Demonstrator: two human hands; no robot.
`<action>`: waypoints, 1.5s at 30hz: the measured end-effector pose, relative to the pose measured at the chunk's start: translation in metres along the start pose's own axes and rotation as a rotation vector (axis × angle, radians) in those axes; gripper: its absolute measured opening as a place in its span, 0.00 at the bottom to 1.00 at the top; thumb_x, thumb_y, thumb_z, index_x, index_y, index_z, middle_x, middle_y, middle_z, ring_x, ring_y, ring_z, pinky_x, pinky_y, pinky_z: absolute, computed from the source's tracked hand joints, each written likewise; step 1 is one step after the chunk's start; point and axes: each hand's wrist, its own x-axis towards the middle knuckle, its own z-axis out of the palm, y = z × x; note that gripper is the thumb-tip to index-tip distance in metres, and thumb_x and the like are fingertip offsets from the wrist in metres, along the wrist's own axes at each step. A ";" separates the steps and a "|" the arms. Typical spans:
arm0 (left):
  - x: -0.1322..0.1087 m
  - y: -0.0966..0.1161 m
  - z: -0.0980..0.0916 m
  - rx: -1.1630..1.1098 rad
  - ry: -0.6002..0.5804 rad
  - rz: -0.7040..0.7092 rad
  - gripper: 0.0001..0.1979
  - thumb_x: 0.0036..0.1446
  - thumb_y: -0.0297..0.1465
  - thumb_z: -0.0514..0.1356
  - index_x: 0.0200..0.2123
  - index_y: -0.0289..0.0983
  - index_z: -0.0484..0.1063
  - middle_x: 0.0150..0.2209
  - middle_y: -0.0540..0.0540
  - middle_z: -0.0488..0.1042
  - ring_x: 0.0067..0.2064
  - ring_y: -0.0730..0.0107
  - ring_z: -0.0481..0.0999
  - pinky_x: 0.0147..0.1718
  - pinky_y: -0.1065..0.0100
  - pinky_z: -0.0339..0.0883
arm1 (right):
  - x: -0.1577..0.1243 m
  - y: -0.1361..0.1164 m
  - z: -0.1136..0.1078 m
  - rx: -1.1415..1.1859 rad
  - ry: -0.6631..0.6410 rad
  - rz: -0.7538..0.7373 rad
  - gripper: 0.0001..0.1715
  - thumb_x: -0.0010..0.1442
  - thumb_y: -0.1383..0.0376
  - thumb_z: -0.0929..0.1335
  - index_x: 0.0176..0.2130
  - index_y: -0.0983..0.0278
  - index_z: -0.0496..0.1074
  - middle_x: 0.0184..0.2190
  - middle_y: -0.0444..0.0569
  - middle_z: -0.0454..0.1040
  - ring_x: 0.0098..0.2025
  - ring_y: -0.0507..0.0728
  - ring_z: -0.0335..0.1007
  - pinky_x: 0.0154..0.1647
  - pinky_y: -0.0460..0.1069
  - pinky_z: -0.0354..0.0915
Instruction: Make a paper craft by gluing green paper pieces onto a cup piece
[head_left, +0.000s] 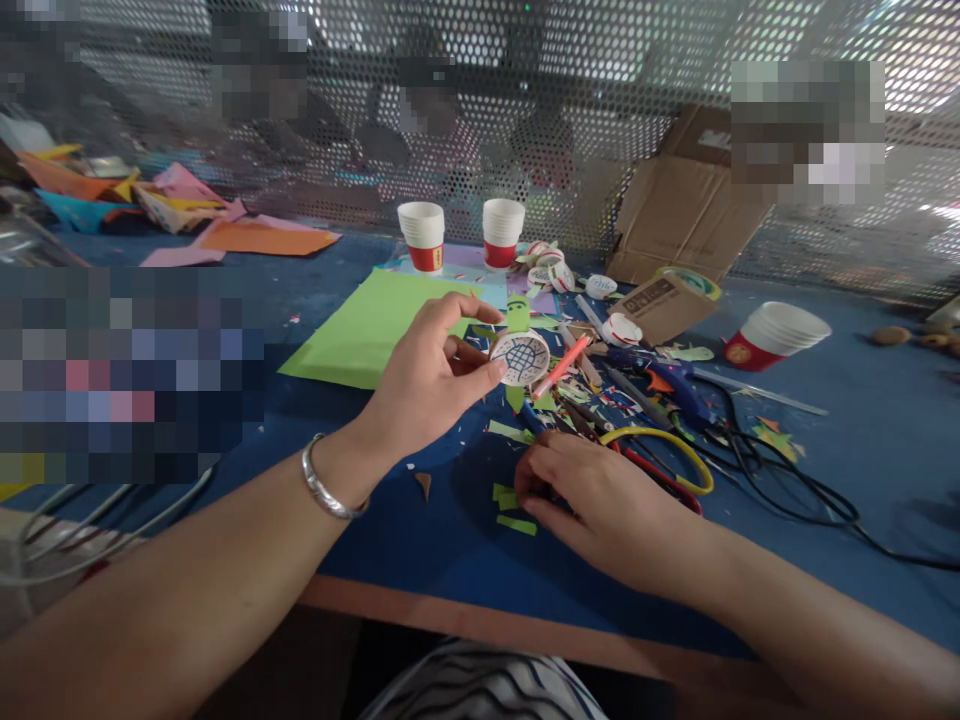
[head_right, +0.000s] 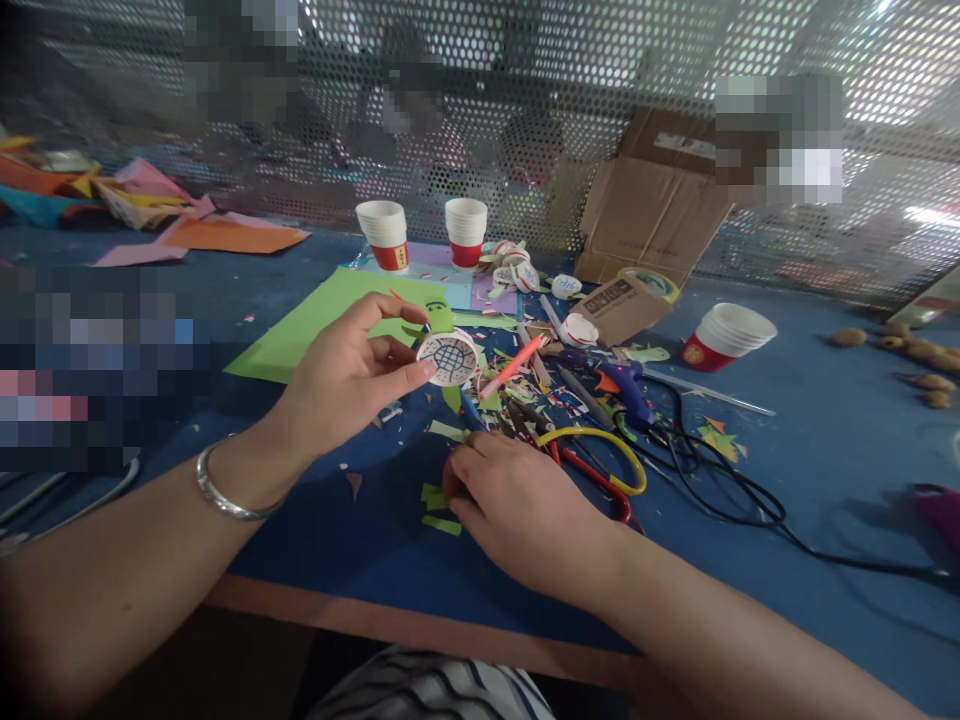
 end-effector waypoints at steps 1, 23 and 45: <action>0.000 0.000 0.000 -0.008 0.003 0.000 0.20 0.52 0.26 0.68 0.48 0.40 0.69 0.55 0.45 0.70 0.32 0.78 0.75 0.31 0.72 0.73 | 0.000 0.000 0.000 0.001 -0.001 -0.001 0.05 0.64 0.73 0.67 0.38 0.65 0.73 0.38 0.50 0.74 0.41 0.57 0.71 0.46 0.53 0.66; 0.001 -0.004 -0.001 -0.330 -0.120 -0.207 0.24 0.49 0.29 0.72 0.48 0.41 0.69 0.54 0.45 0.70 0.37 0.75 0.75 0.34 0.71 0.72 | -0.011 0.019 -0.033 0.407 0.168 0.113 0.08 0.66 0.61 0.69 0.36 0.61 0.76 0.27 0.41 0.72 0.27 0.49 0.63 0.26 0.44 0.58; 0.001 -0.003 0.001 -0.380 -0.192 -0.261 0.22 0.49 0.28 0.71 0.47 0.38 0.70 0.48 0.47 0.73 0.38 0.75 0.75 0.37 0.71 0.70 | -0.011 0.018 -0.024 0.390 0.103 0.071 0.03 0.62 0.66 0.70 0.35 0.61 0.77 0.27 0.40 0.75 0.28 0.49 0.68 0.30 0.44 0.62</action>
